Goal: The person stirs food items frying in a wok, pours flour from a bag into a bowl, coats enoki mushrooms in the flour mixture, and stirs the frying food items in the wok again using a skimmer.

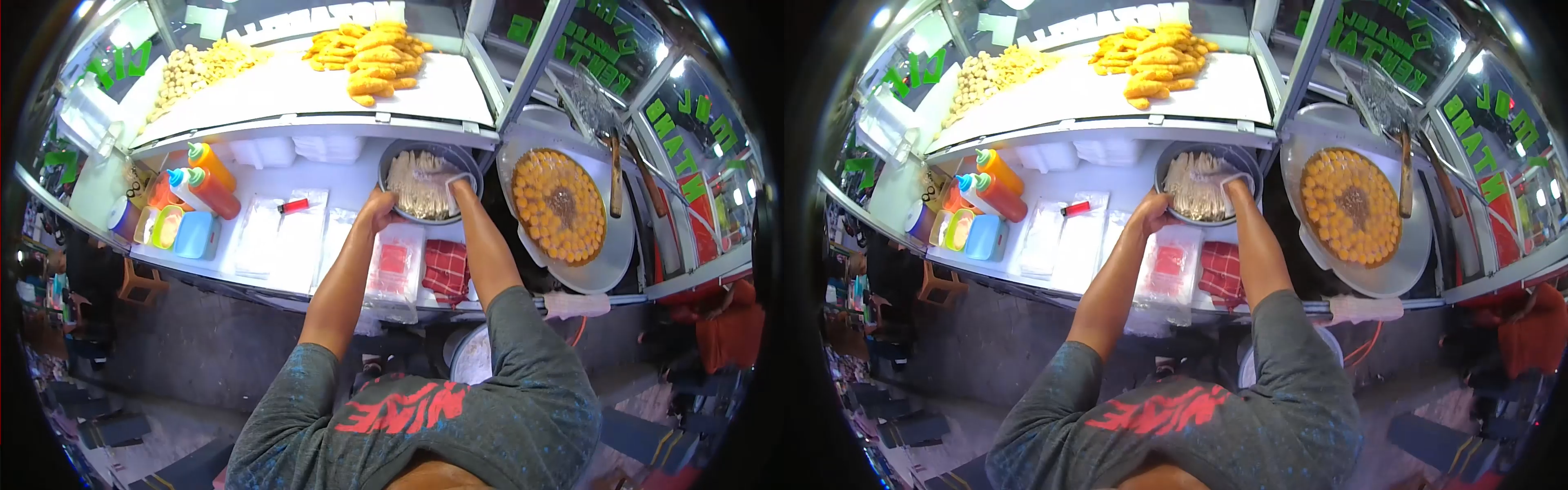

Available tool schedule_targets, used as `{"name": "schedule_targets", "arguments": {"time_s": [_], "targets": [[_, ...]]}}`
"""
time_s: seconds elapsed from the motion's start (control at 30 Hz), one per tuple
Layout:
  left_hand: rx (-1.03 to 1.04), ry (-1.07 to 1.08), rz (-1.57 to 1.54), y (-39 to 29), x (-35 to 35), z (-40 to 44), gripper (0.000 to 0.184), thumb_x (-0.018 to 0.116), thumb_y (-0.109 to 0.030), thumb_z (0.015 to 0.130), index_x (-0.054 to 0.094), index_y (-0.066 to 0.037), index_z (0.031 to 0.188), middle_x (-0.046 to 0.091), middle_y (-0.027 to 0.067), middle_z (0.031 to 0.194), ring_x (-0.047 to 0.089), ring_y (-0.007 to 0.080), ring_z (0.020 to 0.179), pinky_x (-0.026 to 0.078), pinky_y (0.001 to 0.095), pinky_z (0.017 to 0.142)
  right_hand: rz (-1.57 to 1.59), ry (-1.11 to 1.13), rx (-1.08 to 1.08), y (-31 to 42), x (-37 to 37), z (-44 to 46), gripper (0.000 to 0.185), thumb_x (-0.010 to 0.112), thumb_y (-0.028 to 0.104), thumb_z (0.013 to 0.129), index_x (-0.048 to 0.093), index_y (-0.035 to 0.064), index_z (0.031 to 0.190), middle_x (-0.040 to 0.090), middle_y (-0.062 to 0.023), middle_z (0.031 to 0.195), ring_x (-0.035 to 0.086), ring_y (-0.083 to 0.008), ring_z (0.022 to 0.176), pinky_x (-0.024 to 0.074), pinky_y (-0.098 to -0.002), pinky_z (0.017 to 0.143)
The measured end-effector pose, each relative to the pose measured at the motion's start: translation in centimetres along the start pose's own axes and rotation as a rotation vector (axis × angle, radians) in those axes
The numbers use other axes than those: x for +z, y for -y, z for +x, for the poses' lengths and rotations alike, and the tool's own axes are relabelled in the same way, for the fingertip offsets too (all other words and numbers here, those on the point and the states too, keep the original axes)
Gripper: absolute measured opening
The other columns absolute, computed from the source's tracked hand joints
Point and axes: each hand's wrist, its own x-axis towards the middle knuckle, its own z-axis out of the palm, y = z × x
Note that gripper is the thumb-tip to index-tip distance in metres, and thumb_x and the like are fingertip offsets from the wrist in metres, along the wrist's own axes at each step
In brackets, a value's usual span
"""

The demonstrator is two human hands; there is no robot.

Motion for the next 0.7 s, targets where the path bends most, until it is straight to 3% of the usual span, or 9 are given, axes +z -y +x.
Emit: {"name": "schedule_targets", "arguments": {"time_s": [0.13,0.33,0.53,0.6,0.63,0.7], "targets": [[0.002,0.035,-0.093,-0.1,0.0,-0.8,0.058,0.042,0.005,0.081,0.027,-0.01,0.135,0.053,0.0214,0.119,0.063,0.0343,0.096,0.058,0.0512,0.068,0.134,0.088,-0.049,2.3,-0.8,-1.2,0.078,0.081,0.032,0.063,0.047,0.0033,0.128,0.056,-0.0123,0.118,0.057,-0.0216,0.101,0.0493,-0.0337,0.086],[0.044,0.042,-0.218,-1.3,3.2,-6.6,0.065,0.04,0.007,0.082,0.019,-0.02,0.136,0.053,0.0166,0.118,0.063,0.0305,0.094,0.059,0.0496,0.071,0.207,0.116,-0.126,6.0,-2.4,-7.3,0.067,0.079,0.024,0.067,0.05,0.0028,0.123,0.059,-0.0108,0.112,0.06,-0.0194,0.094,0.0518,-0.033,0.081],[0.052,0.089,-0.252,0.2,5.4,-12.5,0.069,0.037,0.006,0.083,0.008,-0.023,0.139,0.039,0.0178,0.131,0.059,0.0328,0.104,0.059,0.0488,0.073,0.252,0.103,-0.138,7.2,-2.4,-14.6,0.056,0.077,0.017,0.07,0.054,0.0024,0.119,0.062,-0.0092,0.107,0.063,-0.0172,0.087,0.0543,-0.0323,0.076],[0.073,0.112,-0.231,1.3,6.2,-15.0,0.07,0.036,0.006,0.083,0.006,-0.023,0.139,0.035,0.0181,0.134,0.057,0.0337,0.106,0.058,0.0501,0.075,0.274,0.112,-0.102,6.2,-2.3,-16.6,0.053,0.077,0.015,0.072,0.055,0.0022,0.118,0.063,-0.0087,0.105,0.063,-0.0165,0.084,0.0551,-0.0321,0.074],[0.1,0.102,-0.227,1.6,6.7,-16.7,0.07,0.036,0.005,0.083,0.004,-0.022,0.139,0.034,0.0183,0.134,0.058,0.0341,0.105,0.057,0.0519,0.076,0.304,0.152,-0.07,5.6,-2.2,-17.6,0.037,0.067,0.012,0.08,0.057,0.003,0.115,0.064,-0.0086,0.102,0.064,-0.0157,0.084,0.0553,-0.0307,0.073],[0.062,0.113,-0.212,1.5,7.2,-20.1,0.068,0.037,0.004,0.083,0.007,-0.02,0.139,0.036,0.0184,0.133,0.058,0.0339,0.105,0.057,0.0512,0.078,0.341,0.145,0.143,6.4,-2.7,-21.2,0.034,0.063,0.015,0.084,0.057,0.0027,0.115,0.064,-0.009,0.103,0.064,-0.0164,0.084,0.0554,-0.0297,0.073]]}}
